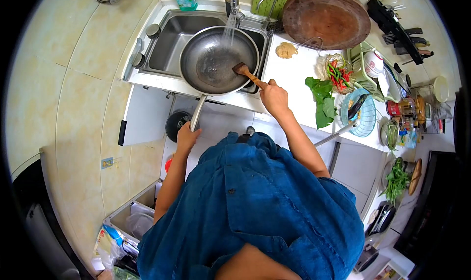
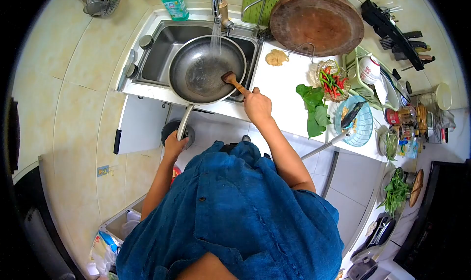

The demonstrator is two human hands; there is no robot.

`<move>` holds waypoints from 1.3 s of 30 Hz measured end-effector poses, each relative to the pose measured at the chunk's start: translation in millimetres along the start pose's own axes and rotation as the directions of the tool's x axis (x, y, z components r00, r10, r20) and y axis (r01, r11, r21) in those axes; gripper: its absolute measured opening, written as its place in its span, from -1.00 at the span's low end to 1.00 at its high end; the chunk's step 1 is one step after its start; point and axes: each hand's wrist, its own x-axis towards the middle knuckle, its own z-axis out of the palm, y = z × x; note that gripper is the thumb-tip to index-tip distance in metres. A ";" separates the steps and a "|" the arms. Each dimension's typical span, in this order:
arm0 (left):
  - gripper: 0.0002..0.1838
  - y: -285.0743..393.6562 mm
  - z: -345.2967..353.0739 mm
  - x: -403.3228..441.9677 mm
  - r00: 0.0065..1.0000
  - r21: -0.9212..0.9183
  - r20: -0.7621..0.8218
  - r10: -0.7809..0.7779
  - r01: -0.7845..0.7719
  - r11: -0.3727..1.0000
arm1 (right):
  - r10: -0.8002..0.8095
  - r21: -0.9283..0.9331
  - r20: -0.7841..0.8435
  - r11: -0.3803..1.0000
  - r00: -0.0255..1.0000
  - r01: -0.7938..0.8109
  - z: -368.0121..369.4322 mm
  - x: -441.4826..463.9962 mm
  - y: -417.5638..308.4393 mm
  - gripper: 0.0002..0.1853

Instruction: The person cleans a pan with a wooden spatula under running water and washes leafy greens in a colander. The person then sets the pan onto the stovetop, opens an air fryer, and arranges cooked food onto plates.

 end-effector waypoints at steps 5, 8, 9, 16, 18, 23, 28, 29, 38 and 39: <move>-0.64 -9.8 6.7 4.0 0.982 0.254 -0.088 0.166 -0.139 0.957 | 0.012 -0.007 0.035 1.000 0.999 -0.012 3.9 -2.9 1.3 -0.68; -0.63 6.5 1.2 -0.3 0.987 0.283 -0.096 0.132 -0.100 0.954 | 0.017 0.016 0.019 1.000 1.000 -0.017 1.7 -6.1 -0.4 -0.68; -0.63 6.2 0.9 1.5 0.987 0.299 -0.094 0.132 -0.099 0.949 | 0.014 0.016 0.019 1.000 1.000 -0.015 1.5 -6.6 -0.1 -0.68; -0.63 5.9 -1.4 4.8 0.988 0.346 -0.070 0.138 -0.106 0.932 | 0.019 0.028 0.006 0.999 1.000 -0.019 2.2 -11.9 5.4 -0.67; -0.64 8.1 -1.9 3.5 0.991 0.352 -0.057 0.121 -0.094 0.931 | 0.022 0.038 0.005 0.999 1.000 -0.023 1.3 -13.9 6.1 -0.66; -0.62 12.0 -1.0 1.7 0.992 0.358 -0.059 0.111 -0.083 0.930 | 0.030 0.054 0.007 0.998 1.000 -0.030 2.6 -16.3 9.4 -0.65; -0.61 9.2 -0.3 2.9 0.982 0.354 -0.102 0.161 -0.115 0.928 | 0.019 0.070 -0.005 0.997 1.000 -0.019 2.6 -16.0 9.7 -0.66; -0.60 7.2 0.9 4.5 0.982 0.375 -0.098 0.161 -0.114 0.920 | 0.020 0.074 -0.007 0.997 1.000 -0.019 3.2 -16.4 10.9 -0.66; -0.64 18.0 1.8 0.0 0.987 0.288 -0.099 0.129 -0.095 0.953 | -0.003 0.101 -0.038 0.995 0.999 0.007 7.6 -16.4 18.4 -0.65; -0.64 18.0 2.0 0.4 0.986 0.294 -0.099 0.137 -0.103 0.950 | 0.001 0.106 -0.036 0.994 0.999 0.003 7.6 -16.1 19.0 -0.65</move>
